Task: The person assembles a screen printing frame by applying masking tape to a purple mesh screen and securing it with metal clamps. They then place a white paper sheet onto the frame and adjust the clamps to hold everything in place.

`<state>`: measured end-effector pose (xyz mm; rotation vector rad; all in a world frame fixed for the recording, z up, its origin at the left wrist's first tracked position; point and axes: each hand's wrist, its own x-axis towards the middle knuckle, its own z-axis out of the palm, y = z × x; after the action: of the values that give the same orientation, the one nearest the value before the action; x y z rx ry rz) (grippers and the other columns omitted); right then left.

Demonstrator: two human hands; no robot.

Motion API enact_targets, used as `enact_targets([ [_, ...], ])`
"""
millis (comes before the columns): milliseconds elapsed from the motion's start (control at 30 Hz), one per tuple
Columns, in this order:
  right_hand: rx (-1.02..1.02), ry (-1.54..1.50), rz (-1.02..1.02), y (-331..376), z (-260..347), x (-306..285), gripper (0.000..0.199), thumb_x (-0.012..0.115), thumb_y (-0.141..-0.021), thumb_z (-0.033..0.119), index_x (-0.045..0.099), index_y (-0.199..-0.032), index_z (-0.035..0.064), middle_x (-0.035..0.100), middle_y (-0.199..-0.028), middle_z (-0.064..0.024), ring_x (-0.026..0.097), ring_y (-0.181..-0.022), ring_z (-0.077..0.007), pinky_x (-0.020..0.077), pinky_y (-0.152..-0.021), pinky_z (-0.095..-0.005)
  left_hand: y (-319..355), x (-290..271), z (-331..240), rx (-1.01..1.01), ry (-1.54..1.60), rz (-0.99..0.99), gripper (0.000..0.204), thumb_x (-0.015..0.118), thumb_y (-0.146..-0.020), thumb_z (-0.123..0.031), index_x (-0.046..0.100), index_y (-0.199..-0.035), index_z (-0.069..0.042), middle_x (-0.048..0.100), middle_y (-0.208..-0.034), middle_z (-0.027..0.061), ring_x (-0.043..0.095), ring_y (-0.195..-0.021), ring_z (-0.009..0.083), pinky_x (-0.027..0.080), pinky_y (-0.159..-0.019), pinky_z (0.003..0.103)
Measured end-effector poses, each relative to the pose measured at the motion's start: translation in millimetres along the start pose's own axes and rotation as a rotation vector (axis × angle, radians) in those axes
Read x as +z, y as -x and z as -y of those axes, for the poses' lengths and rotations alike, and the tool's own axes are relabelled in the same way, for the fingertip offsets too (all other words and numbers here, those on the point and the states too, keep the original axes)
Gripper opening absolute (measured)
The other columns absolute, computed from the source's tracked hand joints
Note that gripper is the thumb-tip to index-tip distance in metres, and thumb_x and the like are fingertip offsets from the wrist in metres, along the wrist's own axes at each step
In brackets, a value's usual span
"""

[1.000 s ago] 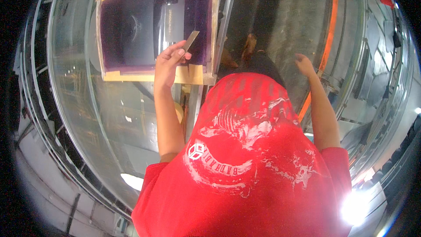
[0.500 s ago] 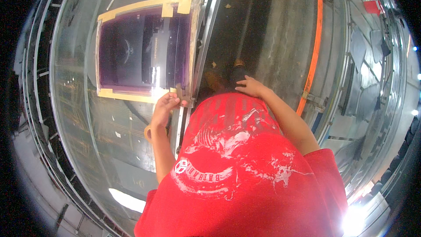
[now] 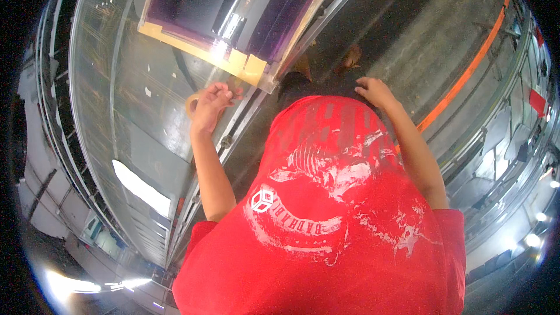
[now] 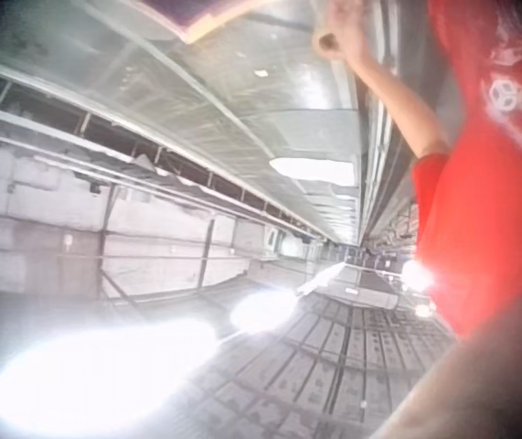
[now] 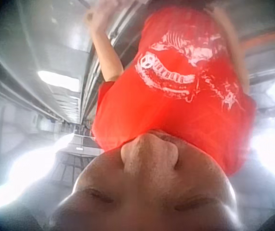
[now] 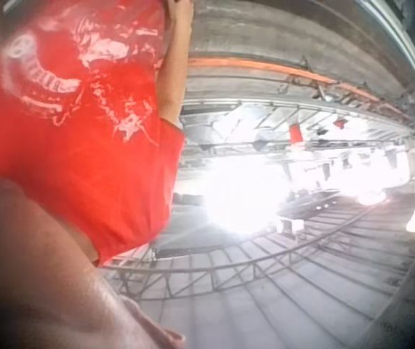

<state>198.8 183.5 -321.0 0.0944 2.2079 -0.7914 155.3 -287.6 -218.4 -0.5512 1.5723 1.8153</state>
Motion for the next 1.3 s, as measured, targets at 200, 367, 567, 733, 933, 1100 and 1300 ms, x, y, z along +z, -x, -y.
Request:
enact_targets([
  [200,-0.272,-0.096,0.086,-18,102,-3,0.024,0.065,-0.086,0.023,0.068,-0.098,0.0026,0.069,-0.097,-0.0136,0.067,-0.094,-0.0297,0.0521,-0.08,-0.0383,15,-2,63,-0.082,0.007,-0.039,0.016,0.07,-0.085,-0.009,0.062,-0.098,-0.003,0.067,-0.091,0.0035,0.064,-0.086,0.0139,0.047,-0.075,0.029],
  [367,-0.726,0.074,0.031,-18,184,3,0.014,0.069,-0.081,0.017,0.064,-0.088,0.0061,0.062,-0.086,-0.0095,0.063,-0.084,-0.03,0.0514,-0.072,-0.0397,12,-1,81,-0.037,0.038,-0.075,0.017,0.07,-0.086,-0.009,0.062,-0.1,-0.003,0.068,-0.091,0.0031,0.062,-0.084,0.0119,0.048,-0.073,0.028],
  [567,-1.07,0.366,-0.087,-34,219,28,0.021,0.071,-0.079,0.016,0.062,-0.097,0.0091,0.057,-0.093,-0.0068,0.061,-0.089,-0.0251,0.0516,-0.074,-0.0378,6,20,87,0.06,0.172,-0.183,0.019,0.068,-0.087,-0.005,0.062,-0.104,0.0,0.069,-0.089,0.0059,0.063,-0.077,0.0114,0.048,-0.066,0.024],
  [733,-1.078,0.472,-0.163,-39,221,42,0.016,0.069,-0.079,0.016,0.062,-0.089,0.0065,0.055,-0.088,-0.0069,0.06,-0.085,-0.0244,0.0515,-0.072,-0.0366,2,48,96,0.088,0.237,-0.184,0.021,0.069,-0.087,-0.008,0.062,-0.105,0.0,0.07,-0.092,0.0068,0.065,-0.081,0.0128,0.048,-0.068,0.026],
  [933,-1.118,0.636,-0.187,-39,227,43,0.01,0.063,-0.079,0.015,0.063,-0.084,0.0063,0.057,-0.084,-0.0054,0.061,-0.082,-0.0217,0.053,-0.066,-0.0353,-5,59,106,0.14,0.159,-0.265,0.02,0.069,-0.088,-0.01,0.064,-0.105,-0.002,0.07,-0.091,0.005,0.063,-0.08,0.0101,0.047,-0.068,0.024],
  [1100,-1.179,0.686,-0.189,-41,234,46,0.009,0.065,-0.078,0.016,0.062,-0.078,0.0079,0.056,-0.081,-0.0051,0.06,-0.078,-0.0215,0.0496,-0.064,-0.0352,-7,57,114,0.167,0.137,-0.31,0.017,0.069,-0.085,-0.005,0.066,-0.101,0.001,0.069,-0.086,0.0035,0.062,-0.076,0.0088,0.049,-0.068,0.024],
  [1300,-1.159,0.713,-0.165,-42,242,49,0.011,0.067,-0.08,0.018,0.063,-0.081,0.0075,0.057,-0.083,-0.0056,0.061,-0.078,-0.0229,0.0496,-0.066,-0.036,-10,53,118,0.225,0.041,-0.338,0.018,0.069,-0.085,-0.008,0.067,-0.102,0.0,0.068,-0.087,0.0041,0.062,-0.079,0.0094,0.049,-0.07,0.024],
])
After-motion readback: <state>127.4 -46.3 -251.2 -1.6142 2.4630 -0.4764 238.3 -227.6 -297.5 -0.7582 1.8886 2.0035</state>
